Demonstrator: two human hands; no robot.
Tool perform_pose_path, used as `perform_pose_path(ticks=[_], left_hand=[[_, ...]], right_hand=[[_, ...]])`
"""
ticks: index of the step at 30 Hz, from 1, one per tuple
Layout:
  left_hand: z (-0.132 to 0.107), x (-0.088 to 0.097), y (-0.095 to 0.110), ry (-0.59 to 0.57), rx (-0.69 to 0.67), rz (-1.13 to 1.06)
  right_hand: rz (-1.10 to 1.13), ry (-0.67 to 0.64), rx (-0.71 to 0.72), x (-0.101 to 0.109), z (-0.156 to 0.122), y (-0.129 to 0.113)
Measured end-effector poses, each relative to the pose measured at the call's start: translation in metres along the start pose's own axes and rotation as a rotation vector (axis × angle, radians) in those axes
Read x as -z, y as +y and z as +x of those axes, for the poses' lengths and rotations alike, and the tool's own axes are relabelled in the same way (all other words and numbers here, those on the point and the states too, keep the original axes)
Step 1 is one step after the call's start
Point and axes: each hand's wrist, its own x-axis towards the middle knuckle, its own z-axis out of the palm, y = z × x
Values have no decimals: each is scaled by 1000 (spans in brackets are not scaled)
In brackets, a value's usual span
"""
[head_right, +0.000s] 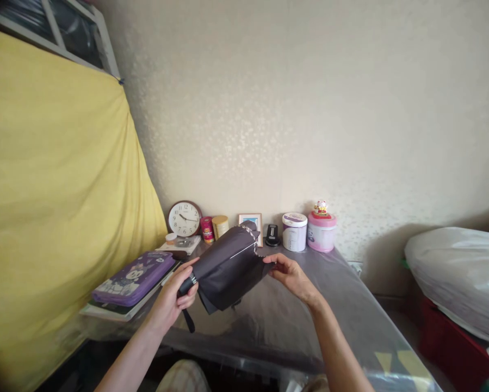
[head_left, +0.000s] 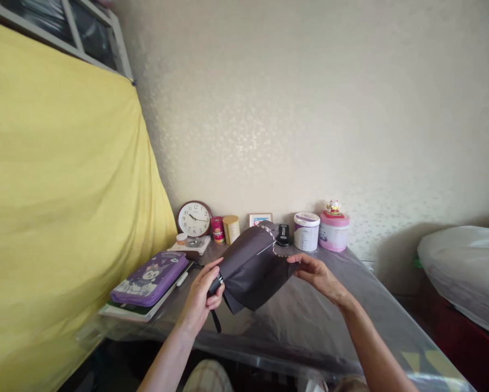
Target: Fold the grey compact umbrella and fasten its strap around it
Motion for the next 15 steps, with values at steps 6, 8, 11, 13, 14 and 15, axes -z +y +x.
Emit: perform_pose_path(ticks=[6,8,11,13,14,15], left_hand=[[-6,-4,-3,-17,9,58],[-9,-6,-5,-38,30,75],[-15,-10,-11,-77,68,95],[-19,-11,-16,-103,90,115],[-21,-11,-18,-118,100,130],[-22,-11,-21,-136,112,148]], right_hand=[[-158,206,252,-2,4,-15],[-175,233,323,0,3,-19],[-137,268,328,0,2,-24],[-110,286,266,-1,3,-24],[-106,297,234,-2,4,-24],[-108,312,208,-3,6,-23]])
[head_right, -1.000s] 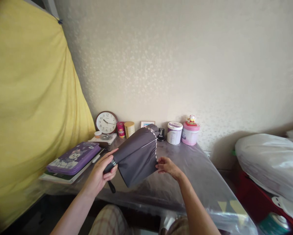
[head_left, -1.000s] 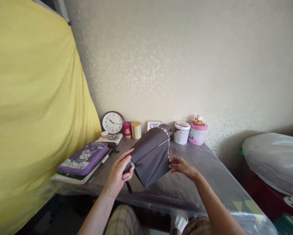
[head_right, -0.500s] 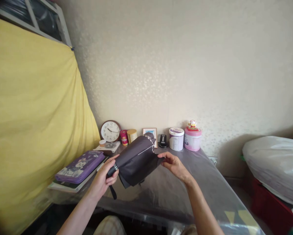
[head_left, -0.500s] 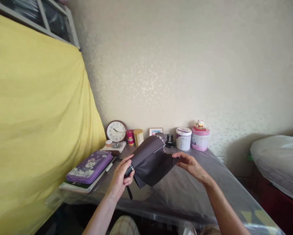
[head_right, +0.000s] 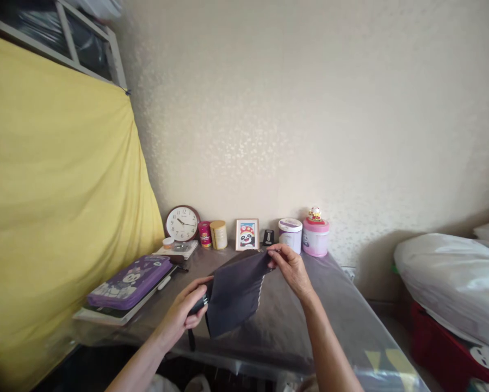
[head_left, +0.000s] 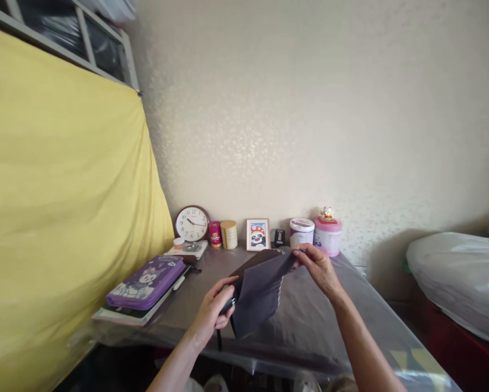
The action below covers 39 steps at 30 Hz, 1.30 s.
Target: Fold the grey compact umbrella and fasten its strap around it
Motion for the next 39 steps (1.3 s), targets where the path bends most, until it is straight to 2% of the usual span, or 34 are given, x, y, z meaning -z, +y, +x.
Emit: perform_pose_path(ticks=[5,11,13,17,23,28,30,33,36,37,39], left_hand=[[3,-3,-13,-122,78,103],[15,-4,-23,-259,-71,220],[21,-2,-29,-289,-78,208],[30,2,-42,-252,-28,203],[32,3,-44,-204,-68,345],[34,7,-48,-249,-59,399],[35,10,-53,-262,-17,400],[38,14,-65,-229,83,322],[40,18,-74,-184,184,203],[41,19,-76,-168,217,169],[43,21,-75,-144,272,97]], right_hand=[[-30,48,-59,-8,9,12],[-197,-40,-142,-11,25,33],[-279,-83,-177,-11,30,43],[-423,-191,-223,-12,36,69],[-540,-341,-288,-16,32,101],[-552,-404,-313,-19,28,120],[-581,-450,-308,-21,28,126],[-708,-448,-220,-23,27,123],[-784,-377,-57,-25,21,100],[-745,-424,-4,-26,17,90],[-643,-628,100,-30,8,72]])
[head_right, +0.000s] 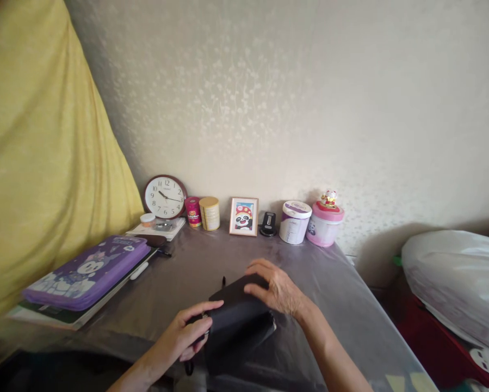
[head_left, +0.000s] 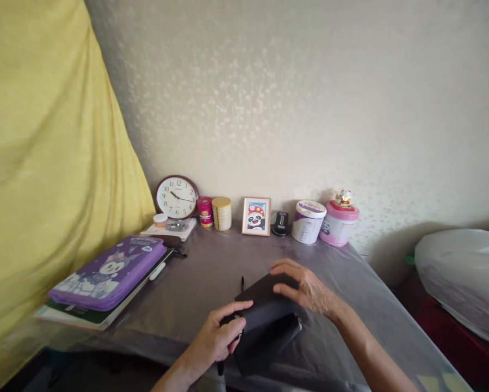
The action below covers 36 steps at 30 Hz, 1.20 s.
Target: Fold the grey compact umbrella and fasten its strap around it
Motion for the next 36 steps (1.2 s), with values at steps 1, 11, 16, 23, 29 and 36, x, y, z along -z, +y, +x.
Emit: perform_pose_path(ticks=[1,11,16,23,29,36], left_hand=[[0,1,1,3,12,-39],[-12,9,11,-34,-16,-65],[-18,14,16,-77,-69,169],[-19,15,17,67,-322,757],[-14,-3,4,233,-339,1200],[-6,-4,3,285,-423,1231]], right_hand=[[-6,-63,54,0,-3,-8],[-432,-209,2,-5,-3,-17],[-538,-233,21,-1,-1,-17],[-622,-224,62,-3,-1,-16],[-667,-204,91,-8,3,-18],[-595,-38,148,-3,7,-27]])
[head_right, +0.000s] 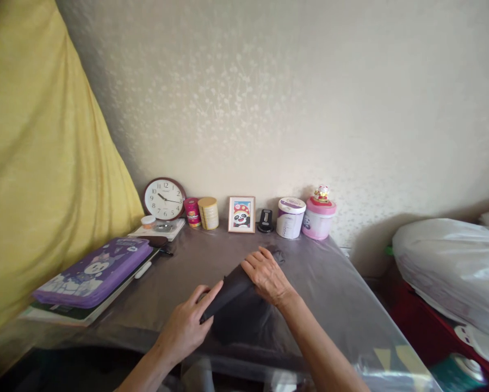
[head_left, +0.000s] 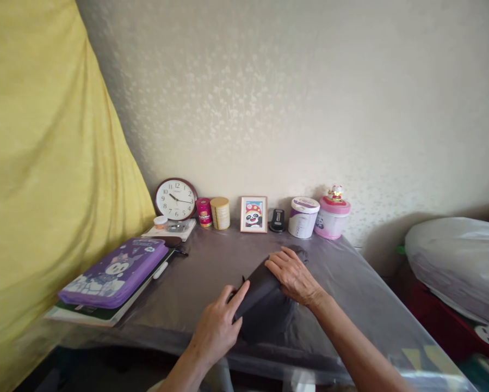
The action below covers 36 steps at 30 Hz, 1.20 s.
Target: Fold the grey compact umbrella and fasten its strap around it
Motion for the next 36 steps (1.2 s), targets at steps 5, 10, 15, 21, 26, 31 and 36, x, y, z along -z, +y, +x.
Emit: perform_pose_path(ticks=[5,10,15,21,26,31,36], left_hand=[[8,16,-11,281,-47,-164],[25,33,-14,434,-111,-210],[35,31,-11,474,-106,-265],[37,22,-13,449,-42,-337],[36,25,-17,433,77,-431],[32,32,-16,384,183,-551],[29,36,-13,302,272,-705]], right_hand=[[229,495,-314,3,-16,29],[870,301,-770,-28,-38,61],[1324,91,-711,-44,-42,53],[1392,138,-778,-39,-42,55],[1217,175,-698,-45,-45,61],[1209,229,-599,-24,-40,52],[1171,151,-545,4,-37,40]])
